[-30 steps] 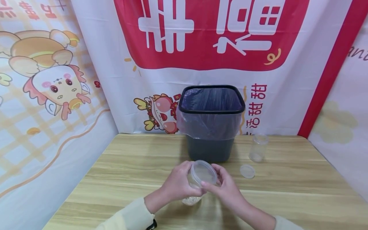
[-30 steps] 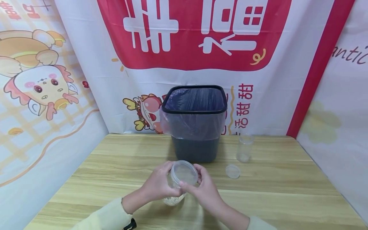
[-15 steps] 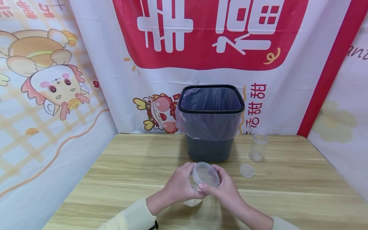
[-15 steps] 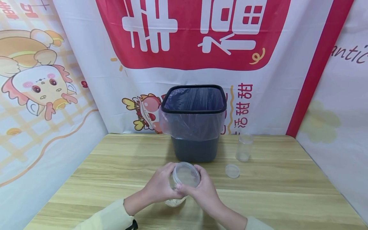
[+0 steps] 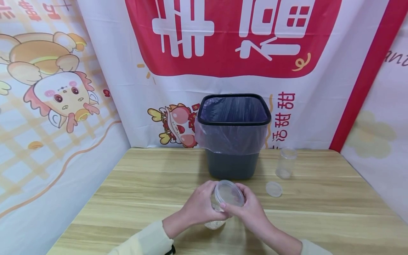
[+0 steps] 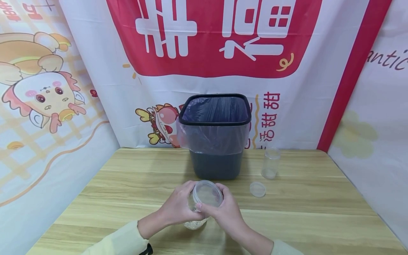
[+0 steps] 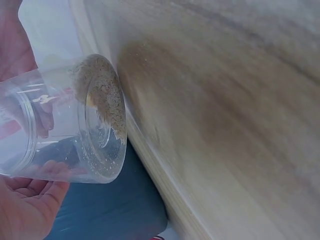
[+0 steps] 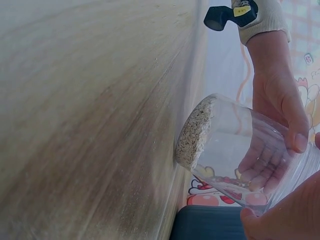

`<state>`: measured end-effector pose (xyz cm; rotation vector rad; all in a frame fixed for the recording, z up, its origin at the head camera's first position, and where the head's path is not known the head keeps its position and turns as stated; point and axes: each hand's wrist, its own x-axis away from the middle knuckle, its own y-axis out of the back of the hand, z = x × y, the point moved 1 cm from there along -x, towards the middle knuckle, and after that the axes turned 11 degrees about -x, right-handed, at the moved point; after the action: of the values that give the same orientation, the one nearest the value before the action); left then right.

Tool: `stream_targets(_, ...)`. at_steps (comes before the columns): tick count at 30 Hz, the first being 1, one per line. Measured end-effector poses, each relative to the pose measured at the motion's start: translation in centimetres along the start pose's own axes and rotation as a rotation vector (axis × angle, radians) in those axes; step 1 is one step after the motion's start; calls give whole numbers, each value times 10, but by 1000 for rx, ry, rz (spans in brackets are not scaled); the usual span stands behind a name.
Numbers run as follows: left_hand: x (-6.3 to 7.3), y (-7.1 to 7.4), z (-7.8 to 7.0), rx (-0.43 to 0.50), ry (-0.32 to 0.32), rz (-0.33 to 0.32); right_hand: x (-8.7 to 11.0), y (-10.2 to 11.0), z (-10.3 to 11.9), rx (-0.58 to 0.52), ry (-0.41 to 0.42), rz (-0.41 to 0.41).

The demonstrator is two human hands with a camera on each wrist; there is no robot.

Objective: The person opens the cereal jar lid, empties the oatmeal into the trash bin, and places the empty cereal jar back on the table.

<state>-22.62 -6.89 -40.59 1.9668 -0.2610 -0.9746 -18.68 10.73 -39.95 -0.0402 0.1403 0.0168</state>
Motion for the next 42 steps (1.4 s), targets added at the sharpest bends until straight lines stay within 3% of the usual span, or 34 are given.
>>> stream_targets(5,2,0,3,2,9,28,-1,1,-1,-6,-10,-2)
stream_targets(14,13,1,12,21,53,152,-1,2,-2,-5,-13,2)
stream_targets(19,14,1,13,26,59,170,0,2,-1,-10,-16,1)
stream_targets(24,14,0,12,21,89,151,2,1,-3,-39,-8,-3)
stream_targets(31,12,-1,5,-7,142,70,5,-4,2,-111,-17,-51)
stream_targets(42,10,-1,-7,-76,142,-7,4,-12,2,-194,-6,-139)
